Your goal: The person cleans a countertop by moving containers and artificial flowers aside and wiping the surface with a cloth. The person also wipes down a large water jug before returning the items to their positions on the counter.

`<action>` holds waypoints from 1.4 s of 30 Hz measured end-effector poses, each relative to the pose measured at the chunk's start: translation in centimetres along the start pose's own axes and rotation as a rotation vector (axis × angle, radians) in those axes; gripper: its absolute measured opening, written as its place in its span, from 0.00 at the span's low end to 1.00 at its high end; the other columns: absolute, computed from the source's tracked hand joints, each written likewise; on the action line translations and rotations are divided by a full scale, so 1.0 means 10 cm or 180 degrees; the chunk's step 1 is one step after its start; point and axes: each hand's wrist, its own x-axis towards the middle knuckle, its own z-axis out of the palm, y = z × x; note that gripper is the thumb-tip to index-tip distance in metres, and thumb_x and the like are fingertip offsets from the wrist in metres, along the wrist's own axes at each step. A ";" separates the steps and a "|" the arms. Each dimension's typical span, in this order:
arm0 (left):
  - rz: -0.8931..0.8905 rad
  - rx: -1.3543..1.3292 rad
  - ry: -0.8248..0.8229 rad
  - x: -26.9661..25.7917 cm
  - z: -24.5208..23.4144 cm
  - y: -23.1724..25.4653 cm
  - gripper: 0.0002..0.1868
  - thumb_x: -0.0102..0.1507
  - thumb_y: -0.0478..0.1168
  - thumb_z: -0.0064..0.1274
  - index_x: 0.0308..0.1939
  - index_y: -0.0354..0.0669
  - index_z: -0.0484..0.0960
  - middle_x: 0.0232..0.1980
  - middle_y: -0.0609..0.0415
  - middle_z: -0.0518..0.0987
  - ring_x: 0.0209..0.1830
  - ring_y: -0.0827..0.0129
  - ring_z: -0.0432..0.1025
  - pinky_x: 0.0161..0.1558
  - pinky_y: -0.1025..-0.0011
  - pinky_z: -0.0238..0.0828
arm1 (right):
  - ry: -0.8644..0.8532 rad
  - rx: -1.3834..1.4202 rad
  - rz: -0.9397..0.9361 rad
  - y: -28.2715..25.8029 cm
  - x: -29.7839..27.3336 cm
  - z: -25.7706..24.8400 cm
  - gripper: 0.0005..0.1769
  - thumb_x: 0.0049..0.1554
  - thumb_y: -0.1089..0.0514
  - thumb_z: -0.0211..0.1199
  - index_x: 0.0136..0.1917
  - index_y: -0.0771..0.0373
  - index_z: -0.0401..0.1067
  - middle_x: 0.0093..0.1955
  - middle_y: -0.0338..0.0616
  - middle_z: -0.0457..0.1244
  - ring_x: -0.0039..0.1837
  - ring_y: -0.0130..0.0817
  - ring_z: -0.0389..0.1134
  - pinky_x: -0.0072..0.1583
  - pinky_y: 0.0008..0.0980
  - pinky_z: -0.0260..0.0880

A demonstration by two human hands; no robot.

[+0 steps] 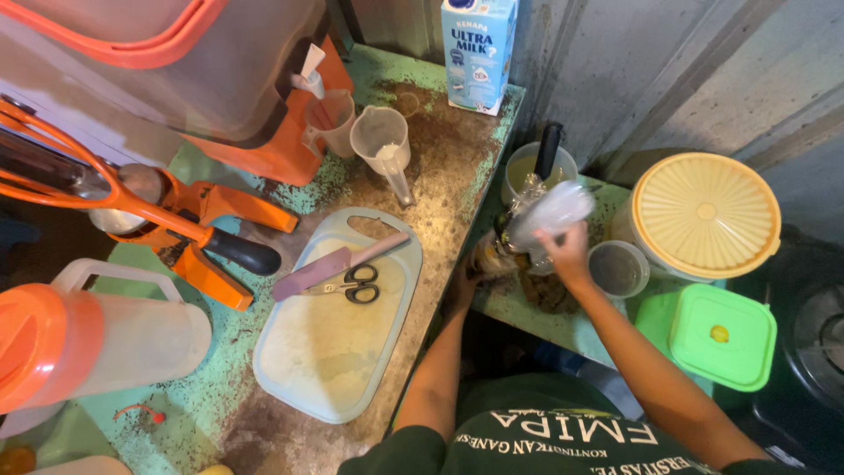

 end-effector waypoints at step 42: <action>-0.0223 0.2485 0.1917 1.89 -1.02 2.63 0.50 0.64 0.42 0.59 0.81 0.45 0.41 0.74 0.26 0.56 0.64 0.31 0.62 0.55 0.46 0.71 | -0.0494 -0.0649 -0.0450 -2.03 3.27 0.16 0.56 0.47 0.46 0.81 0.81 0.51 0.55 0.71 0.54 0.58 0.69 0.56 0.65 0.65 0.52 0.67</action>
